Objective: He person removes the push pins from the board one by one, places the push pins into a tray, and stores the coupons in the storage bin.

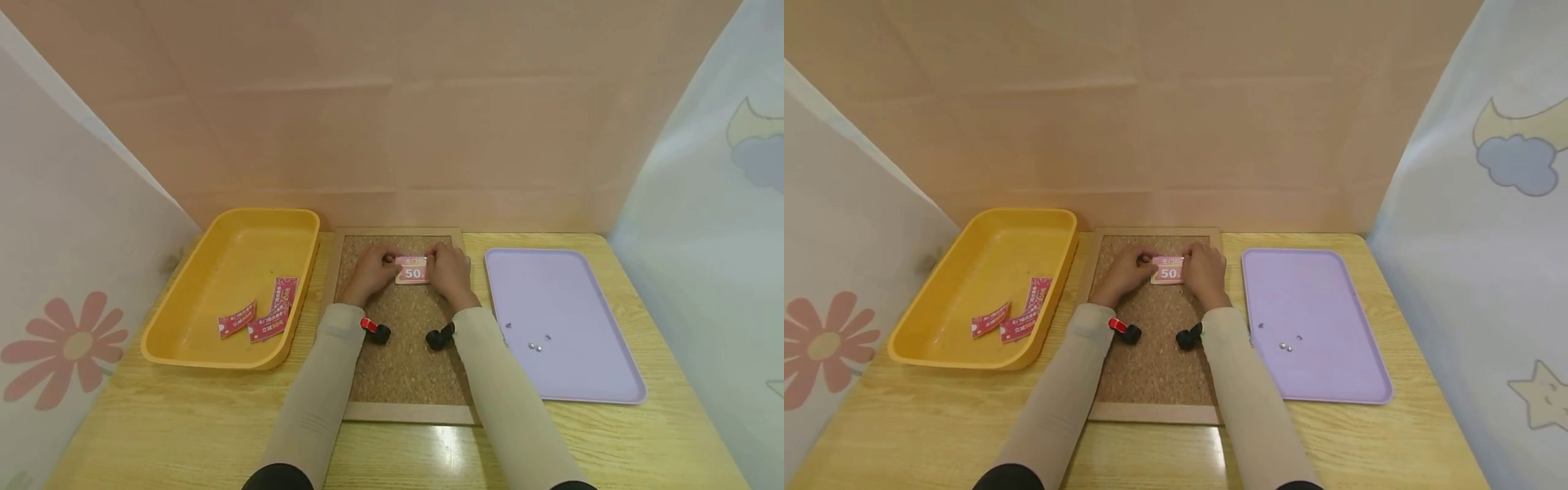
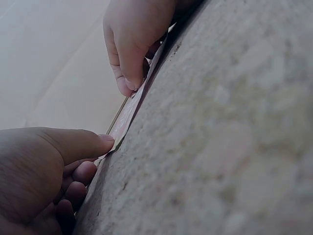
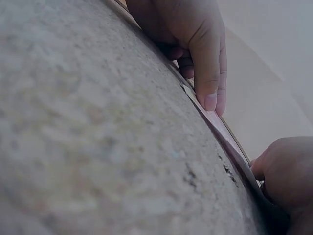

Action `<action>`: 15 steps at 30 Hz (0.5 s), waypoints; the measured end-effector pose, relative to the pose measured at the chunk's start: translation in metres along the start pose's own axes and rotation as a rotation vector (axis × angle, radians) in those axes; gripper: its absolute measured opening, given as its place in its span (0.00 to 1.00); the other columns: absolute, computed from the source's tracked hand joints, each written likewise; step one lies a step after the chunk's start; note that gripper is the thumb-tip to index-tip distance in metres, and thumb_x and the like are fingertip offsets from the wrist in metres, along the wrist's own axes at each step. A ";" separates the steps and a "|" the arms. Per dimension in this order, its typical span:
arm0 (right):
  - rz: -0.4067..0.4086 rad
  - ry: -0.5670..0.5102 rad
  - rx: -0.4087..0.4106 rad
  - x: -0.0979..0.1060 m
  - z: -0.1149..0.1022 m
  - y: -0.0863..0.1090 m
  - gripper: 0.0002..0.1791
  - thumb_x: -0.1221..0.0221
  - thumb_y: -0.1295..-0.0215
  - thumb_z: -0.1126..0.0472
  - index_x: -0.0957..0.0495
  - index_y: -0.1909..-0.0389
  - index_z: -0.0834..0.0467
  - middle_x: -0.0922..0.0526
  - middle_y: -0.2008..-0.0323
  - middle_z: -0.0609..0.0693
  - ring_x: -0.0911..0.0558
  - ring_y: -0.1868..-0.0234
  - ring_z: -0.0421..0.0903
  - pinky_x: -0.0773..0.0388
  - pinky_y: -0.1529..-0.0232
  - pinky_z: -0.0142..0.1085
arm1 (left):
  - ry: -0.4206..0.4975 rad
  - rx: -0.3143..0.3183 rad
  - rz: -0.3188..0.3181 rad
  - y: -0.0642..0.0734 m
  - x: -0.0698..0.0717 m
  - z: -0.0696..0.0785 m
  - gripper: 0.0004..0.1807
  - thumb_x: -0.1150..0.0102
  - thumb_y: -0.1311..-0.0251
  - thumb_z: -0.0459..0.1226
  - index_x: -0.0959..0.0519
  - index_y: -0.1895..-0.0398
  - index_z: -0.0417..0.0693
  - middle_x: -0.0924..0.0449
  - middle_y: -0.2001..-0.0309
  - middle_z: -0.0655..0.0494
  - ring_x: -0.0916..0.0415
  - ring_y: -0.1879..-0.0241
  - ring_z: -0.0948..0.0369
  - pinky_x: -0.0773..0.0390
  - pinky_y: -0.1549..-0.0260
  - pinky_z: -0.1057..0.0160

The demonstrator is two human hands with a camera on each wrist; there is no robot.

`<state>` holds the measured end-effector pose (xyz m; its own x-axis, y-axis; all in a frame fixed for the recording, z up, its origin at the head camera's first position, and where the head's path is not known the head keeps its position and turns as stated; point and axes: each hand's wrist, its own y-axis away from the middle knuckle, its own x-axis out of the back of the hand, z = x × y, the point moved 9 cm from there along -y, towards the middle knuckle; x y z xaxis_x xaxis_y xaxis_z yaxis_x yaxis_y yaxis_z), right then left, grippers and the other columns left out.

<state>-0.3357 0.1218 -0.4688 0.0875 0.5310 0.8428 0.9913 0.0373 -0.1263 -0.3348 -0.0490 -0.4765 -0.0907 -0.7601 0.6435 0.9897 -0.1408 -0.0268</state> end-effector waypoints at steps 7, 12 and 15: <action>0.000 -0.025 -0.009 0.002 0.001 0.000 0.09 0.49 0.28 0.56 0.21 0.58 0.53 0.21 0.60 0.50 0.28 0.59 0.52 0.38 0.56 0.48 | 0.000 0.003 0.003 -0.001 0.000 0.000 0.14 0.35 0.40 0.39 0.19 0.51 0.48 0.24 0.56 0.54 0.28 0.56 0.57 0.26 0.56 0.56; 0.021 -0.033 0.011 0.003 -0.001 0.000 0.09 0.49 0.29 0.57 0.20 0.57 0.53 0.20 0.58 0.51 0.27 0.58 0.53 0.37 0.54 0.49 | 0.005 -0.002 0.006 -0.001 0.001 -0.002 0.14 0.35 0.40 0.39 0.19 0.51 0.48 0.24 0.56 0.54 0.27 0.56 0.57 0.26 0.56 0.56; 0.030 -0.033 0.019 0.003 -0.002 0.000 0.10 0.49 0.30 0.57 0.20 0.57 0.53 0.19 0.59 0.50 0.26 0.58 0.53 0.37 0.54 0.50 | 0.003 -0.007 0.005 -0.001 0.001 -0.002 0.15 0.35 0.40 0.39 0.19 0.51 0.47 0.24 0.55 0.53 0.27 0.56 0.57 0.26 0.55 0.56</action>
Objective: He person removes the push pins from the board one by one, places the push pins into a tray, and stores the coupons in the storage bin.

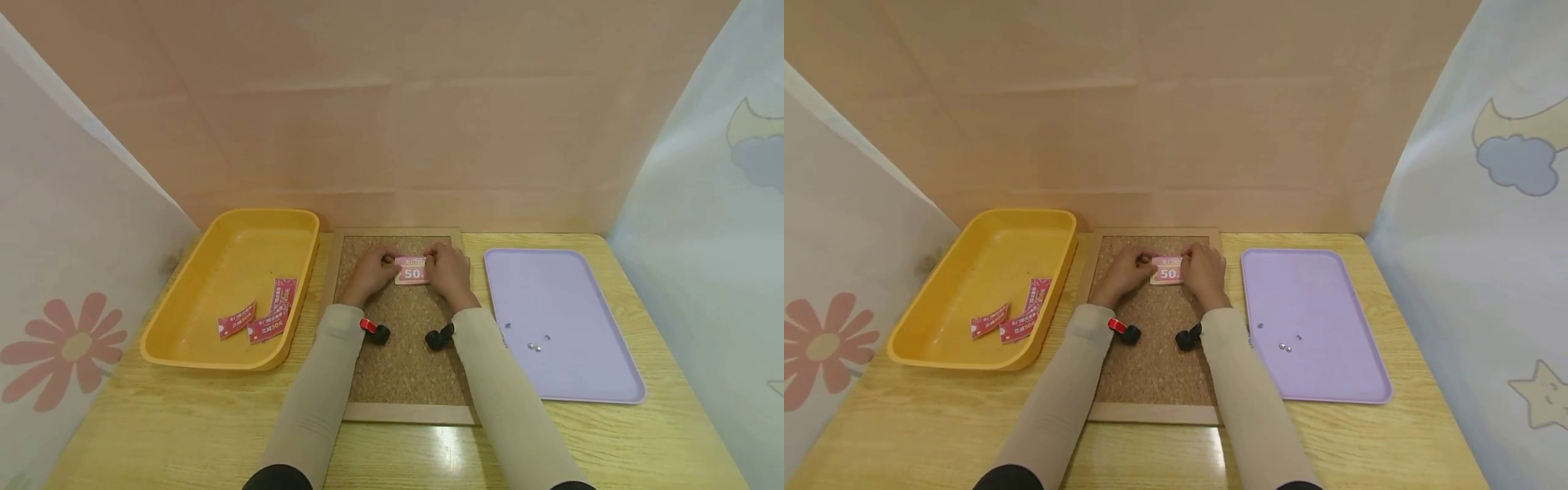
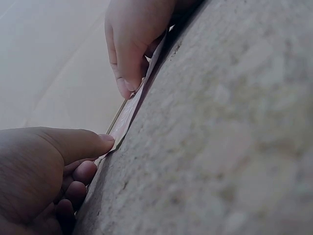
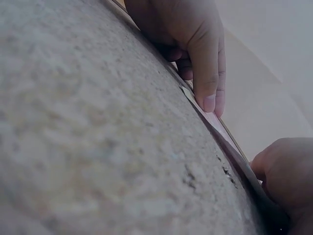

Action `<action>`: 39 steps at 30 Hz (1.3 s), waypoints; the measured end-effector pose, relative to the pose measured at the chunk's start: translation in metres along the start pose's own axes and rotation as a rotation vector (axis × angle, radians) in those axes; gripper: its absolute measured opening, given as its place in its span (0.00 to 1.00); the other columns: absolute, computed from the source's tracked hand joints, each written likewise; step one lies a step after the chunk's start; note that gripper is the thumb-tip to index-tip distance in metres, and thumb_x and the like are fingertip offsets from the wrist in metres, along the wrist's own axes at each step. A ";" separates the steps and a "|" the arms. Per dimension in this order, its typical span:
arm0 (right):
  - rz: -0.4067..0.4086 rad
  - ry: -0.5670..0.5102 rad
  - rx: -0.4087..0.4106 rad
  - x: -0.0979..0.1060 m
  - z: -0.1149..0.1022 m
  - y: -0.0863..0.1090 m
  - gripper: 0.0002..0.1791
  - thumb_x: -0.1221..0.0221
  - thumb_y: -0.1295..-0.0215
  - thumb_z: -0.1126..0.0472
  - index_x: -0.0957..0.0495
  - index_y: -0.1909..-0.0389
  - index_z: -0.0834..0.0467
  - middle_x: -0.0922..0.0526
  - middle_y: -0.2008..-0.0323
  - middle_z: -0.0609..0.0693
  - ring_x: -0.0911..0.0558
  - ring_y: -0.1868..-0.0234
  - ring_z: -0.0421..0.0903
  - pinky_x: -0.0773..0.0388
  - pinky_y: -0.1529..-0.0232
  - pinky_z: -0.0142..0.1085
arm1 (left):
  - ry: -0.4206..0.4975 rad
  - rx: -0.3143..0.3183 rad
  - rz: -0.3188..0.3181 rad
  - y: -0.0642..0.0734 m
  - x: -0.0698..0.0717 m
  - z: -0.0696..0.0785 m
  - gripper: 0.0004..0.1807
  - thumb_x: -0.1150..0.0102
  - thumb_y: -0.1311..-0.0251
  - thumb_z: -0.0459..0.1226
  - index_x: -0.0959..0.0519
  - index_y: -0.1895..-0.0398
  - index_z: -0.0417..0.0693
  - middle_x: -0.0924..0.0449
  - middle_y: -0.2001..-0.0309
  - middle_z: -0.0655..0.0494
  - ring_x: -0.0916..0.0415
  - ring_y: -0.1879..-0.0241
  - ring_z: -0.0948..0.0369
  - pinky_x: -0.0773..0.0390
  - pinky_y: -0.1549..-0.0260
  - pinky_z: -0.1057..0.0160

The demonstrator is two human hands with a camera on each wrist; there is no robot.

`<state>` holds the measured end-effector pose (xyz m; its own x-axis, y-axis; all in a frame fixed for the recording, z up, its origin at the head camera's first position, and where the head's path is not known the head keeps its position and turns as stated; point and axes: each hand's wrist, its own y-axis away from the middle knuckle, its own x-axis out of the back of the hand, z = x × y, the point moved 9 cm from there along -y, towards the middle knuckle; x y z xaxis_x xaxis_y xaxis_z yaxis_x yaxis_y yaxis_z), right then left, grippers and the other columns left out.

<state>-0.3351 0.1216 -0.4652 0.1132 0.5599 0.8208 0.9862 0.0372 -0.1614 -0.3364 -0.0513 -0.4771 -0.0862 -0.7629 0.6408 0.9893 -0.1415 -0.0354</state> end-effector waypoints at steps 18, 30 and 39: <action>0.028 -0.027 0.014 -0.002 0.004 -0.002 0.05 0.46 0.32 0.57 0.22 0.61 0.52 0.23 0.68 0.48 0.28 0.63 0.50 0.38 0.58 0.47 | 0.011 0.000 0.006 -0.002 0.000 -0.001 0.14 0.35 0.41 0.38 0.19 0.52 0.46 0.23 0.56 0.53 0.27 0.56 0.57 0.27 0.55 0.56; 0.035 -0.043 0.021 0.000 0.003 0.000 0.05 0.46 0.32 0.56 0.22 0.62 0.51 0.23 0.71 0.48 0.28 0.65 0.50 0.38 0.58 0.47 | 0.003 -0.023 0.013 -0.004 0.001 -0.002 0.14 0.34 0.41 0.38 0.19 0.52 0.47 0.23 0.56 0.53 0.27 0.55 0.56 0.27 0.54 0.56; 0.041 -0.043 0.031 0.000 0.003 0.000 0.04 0.45 0.32 0.57 0.23 0.62 0.51 0.23 0.71 0.47 0.28 0.65 0.50 0.37 0.57 0.48 | -0.011 -0.011 0.016 -0.005 0.000 -0.003 0.13 0.34 0.41 0.39 0.19 0.53 0.47 0.24 0.57 0.54 0.28 0.57 0.57 0.28 0.56 0.56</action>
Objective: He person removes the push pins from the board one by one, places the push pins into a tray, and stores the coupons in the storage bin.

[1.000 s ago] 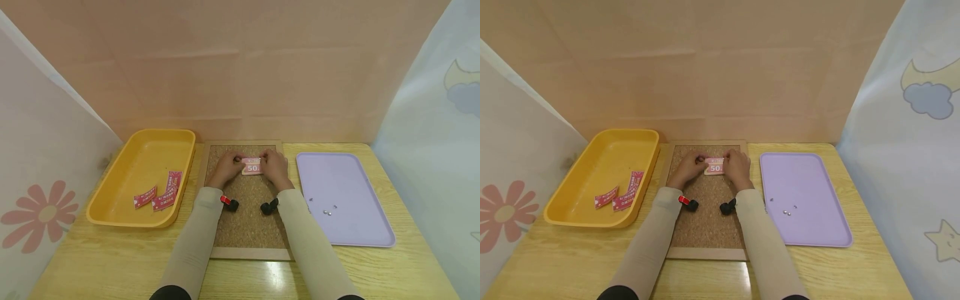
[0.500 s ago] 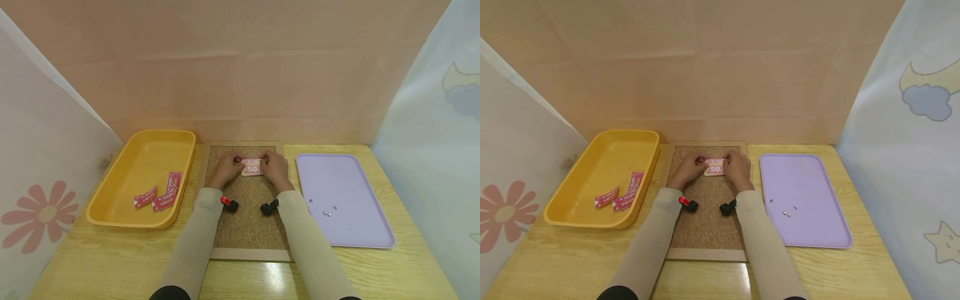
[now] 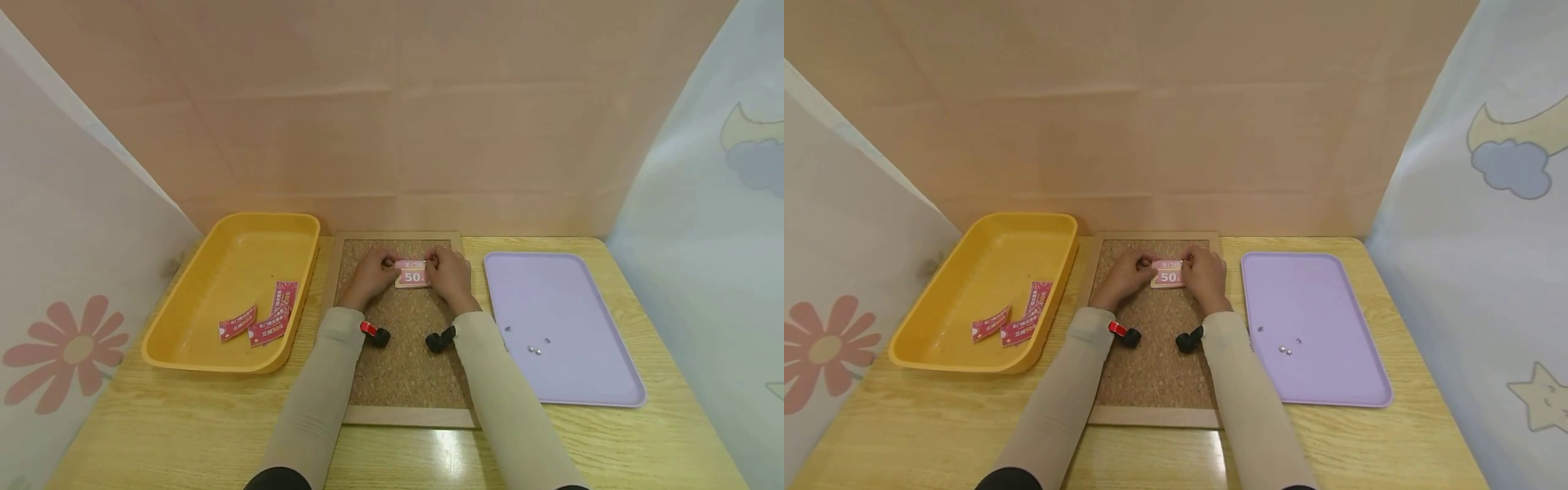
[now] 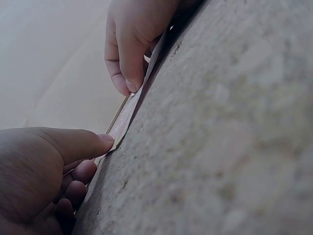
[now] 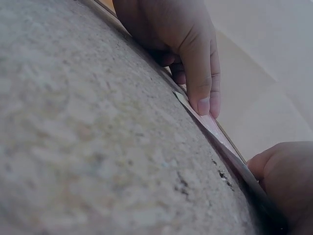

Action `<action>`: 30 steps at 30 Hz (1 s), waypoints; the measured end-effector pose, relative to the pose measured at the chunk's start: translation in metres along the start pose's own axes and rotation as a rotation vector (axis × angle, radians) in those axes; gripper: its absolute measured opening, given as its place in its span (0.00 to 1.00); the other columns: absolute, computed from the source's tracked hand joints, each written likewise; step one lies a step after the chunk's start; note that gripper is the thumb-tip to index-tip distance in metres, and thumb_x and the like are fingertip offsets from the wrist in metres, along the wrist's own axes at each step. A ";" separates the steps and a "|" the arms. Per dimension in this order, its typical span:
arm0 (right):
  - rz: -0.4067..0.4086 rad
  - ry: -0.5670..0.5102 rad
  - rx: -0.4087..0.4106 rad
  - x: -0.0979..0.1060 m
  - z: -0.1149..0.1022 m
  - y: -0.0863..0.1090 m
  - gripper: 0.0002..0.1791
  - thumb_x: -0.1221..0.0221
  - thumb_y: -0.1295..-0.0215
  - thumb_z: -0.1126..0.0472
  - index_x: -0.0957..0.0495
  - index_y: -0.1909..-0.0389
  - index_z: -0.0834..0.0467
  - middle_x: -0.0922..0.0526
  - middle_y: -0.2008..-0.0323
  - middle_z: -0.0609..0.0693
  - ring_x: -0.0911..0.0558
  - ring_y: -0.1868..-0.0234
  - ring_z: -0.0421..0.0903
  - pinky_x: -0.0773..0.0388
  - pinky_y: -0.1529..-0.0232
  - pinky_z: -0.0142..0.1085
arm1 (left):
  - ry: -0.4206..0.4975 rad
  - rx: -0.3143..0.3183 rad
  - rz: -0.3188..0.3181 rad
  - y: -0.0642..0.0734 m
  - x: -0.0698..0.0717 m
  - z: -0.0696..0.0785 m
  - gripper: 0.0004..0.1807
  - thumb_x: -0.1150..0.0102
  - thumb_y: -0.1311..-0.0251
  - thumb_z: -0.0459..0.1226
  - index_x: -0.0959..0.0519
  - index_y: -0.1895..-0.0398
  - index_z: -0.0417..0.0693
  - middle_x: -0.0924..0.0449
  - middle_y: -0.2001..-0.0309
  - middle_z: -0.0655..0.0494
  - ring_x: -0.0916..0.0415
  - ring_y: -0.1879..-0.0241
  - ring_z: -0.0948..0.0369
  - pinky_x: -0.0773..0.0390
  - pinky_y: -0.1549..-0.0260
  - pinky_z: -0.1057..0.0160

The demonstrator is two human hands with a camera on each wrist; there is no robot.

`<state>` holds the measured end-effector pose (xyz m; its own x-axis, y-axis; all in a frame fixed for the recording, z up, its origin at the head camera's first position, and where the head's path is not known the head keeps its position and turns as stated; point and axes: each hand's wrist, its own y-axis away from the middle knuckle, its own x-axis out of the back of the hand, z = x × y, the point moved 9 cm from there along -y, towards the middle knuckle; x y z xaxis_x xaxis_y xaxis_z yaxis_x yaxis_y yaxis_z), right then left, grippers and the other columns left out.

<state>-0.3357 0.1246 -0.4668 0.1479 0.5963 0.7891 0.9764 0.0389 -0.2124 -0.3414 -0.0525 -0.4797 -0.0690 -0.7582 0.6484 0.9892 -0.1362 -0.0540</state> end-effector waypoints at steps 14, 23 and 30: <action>0.005 -0.001 0.000 0.000 0.000 -0.001 0.05 0.46 0.32 0.57 0.22 0.62 0.51 0.23 0.71 0.47 0.28 0.66 0.49 0.37 0.57 0.47 | -0.016 -0.004 -0.006 0.000 0.000 0.001 0.13 0.34 0.41 0.39 0.19 0.53 0.47 0.24 0.57 0.53 0.28 0.57 0.56 0.28 0.56 0.56; -0.020 0.006 -0.024 -0.003 -0.002 -0.001 0.06 0.46 0.32 0.56 0.22 0.62 0.52 0.22 0.70 0.47 0.28 0.65 0.50 0.38 0.56 0.47 | 0.001 0.002 0.002 0.001 0.002 0.000 0.11 0.35 0.40 0.39 0.20 0.56 0.46 0.24 0.58 0.52 0.28 0.57 0.56 0.28 0.56 0.56; -0.013 -0.016 -0.024 -0.002 -0.003 -0.001 0.06 0.45 0.33 0.56 0.22 0.62 0.52 0.22 0.71 0.47 0.29 0.65 0.50 0.39 0.57 0.47 | -0.011 -0.011 0.007 0.001 0.004 0.003 0.08 0.38 0.37 0.39 0.20 0.58 0.46 0.24 0.58 0.52 0.28 0.56 0.56 0.28 0.54 0.55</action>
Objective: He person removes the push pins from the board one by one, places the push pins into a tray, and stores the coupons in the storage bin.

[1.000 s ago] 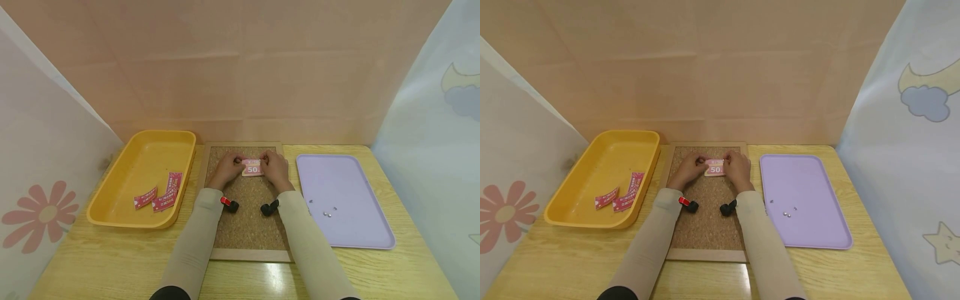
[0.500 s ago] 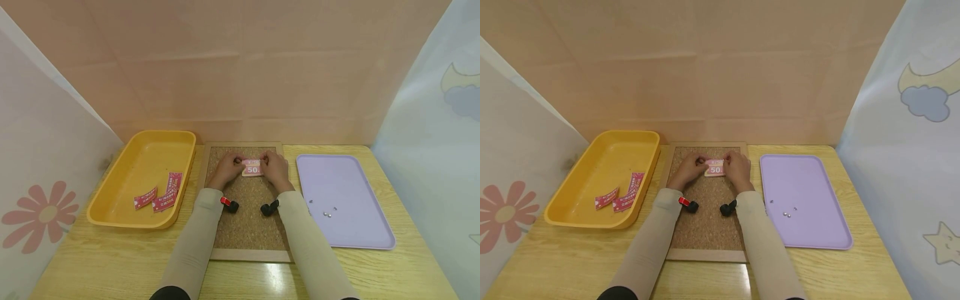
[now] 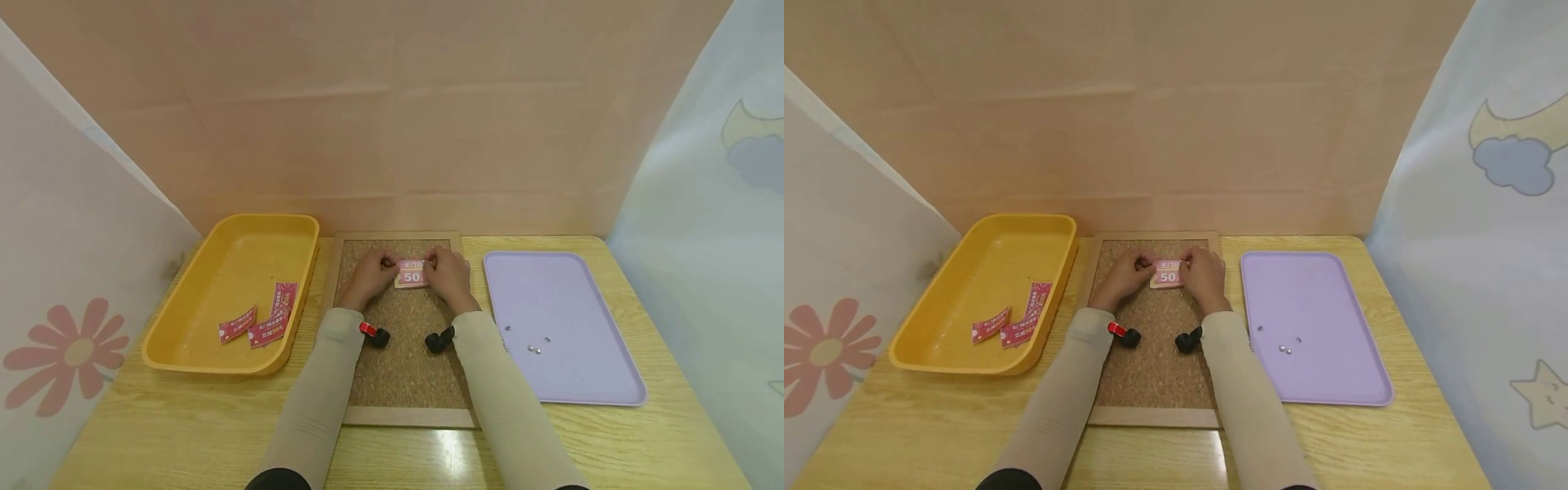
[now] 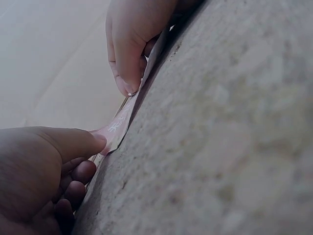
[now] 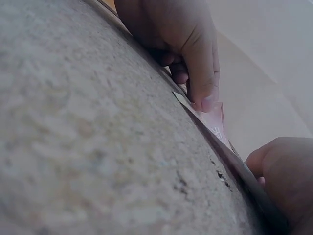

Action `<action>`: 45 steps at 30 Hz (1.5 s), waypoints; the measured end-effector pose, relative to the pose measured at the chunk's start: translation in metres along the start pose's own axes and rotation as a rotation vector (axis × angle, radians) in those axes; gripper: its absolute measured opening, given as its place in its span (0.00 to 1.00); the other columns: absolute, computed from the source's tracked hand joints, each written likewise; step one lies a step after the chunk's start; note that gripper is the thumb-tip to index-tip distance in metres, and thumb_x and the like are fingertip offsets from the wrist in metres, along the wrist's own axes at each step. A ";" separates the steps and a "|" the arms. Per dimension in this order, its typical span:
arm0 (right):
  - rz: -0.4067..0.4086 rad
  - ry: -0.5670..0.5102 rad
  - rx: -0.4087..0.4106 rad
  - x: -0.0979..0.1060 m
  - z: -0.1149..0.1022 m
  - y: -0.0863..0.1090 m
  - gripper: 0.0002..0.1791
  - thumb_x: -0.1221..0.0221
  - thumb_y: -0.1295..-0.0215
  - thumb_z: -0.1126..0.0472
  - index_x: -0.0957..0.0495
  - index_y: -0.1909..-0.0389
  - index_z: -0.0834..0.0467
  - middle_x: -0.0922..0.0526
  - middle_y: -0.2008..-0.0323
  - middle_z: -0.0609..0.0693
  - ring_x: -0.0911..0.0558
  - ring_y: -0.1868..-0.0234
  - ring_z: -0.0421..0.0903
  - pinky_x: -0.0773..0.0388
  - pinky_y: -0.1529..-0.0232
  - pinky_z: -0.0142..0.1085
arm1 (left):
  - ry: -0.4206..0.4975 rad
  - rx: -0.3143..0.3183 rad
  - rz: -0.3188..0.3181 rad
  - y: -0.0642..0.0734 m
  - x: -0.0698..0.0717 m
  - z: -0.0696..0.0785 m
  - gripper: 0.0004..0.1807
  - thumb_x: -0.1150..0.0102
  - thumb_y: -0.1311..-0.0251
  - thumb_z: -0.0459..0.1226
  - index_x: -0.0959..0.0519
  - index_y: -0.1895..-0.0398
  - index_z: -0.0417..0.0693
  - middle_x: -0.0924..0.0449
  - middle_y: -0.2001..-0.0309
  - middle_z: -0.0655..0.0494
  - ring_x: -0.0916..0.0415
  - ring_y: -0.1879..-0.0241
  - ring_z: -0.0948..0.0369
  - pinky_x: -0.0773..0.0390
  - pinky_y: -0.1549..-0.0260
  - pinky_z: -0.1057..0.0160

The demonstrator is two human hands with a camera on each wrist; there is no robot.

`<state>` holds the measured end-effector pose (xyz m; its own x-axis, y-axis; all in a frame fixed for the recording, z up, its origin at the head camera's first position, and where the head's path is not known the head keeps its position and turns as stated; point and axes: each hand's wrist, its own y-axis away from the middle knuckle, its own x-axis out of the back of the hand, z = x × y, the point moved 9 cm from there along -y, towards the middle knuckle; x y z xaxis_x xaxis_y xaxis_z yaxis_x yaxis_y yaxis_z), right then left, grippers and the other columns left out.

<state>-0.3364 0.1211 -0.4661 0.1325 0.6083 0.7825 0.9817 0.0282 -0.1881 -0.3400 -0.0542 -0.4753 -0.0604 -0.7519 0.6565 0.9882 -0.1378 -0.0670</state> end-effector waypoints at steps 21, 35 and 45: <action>-0.006 0.002 -0.017 -0.001 -0.002 0.001 0.09 0.45 0.32 0.56 0.20 0.61 0.55 0.21 0.71 0.50 0.27 0.61 0.52 0.37 0.54 0.50 | -0.099 -0.030 0.005 0.001 0.002 0.000 0.14 0.44 0.32 0.44 0.18 0.55 0.44 0.23 0.55 0.50 0.27 0.54 0.55 0.29 0.50 0.54; 0.009 0.009 -0.011 0.000 0.002 0.001 0.07 0.44 0.33 0.55 0.20 0.66 0.53 0.23 0.73 0.48 0.27 0.64 0.51 0.37 0.55 0.50 | -0.076 -0.003 0.008 0.002 0.000 -0.002 0.15 0.47 0.32 0.47 0.19 0.55 0.46 0.24 0.55 0.51 0.27 0.54 0.54 0.29 0.50 0.52; 0.029 -0.010 0.005 0.000 0.003 0.003 0.08 0.44 0.34 0.55 0.20 0.67 0.53 0.23 0.74 0.48 0.26 0.66 0.51 0.36 0.55 0.50 | -0.067 -0.008 0.006 0.002 -0.001 -0.004 0.15 0.47 0.31 0.46 0.19 0.55 0.44 0.23 0.55 0.50 0.27 0.53 0.54 0.29 0.50 0.52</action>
<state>-0.3340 0.1234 -0.4685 0.1597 0.6169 0.7707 0.9768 0.0142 -0.2138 -0.3381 -0.0560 -0.4789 -0.0445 -0.7077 0.7051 0.9874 -0.1385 -0.0766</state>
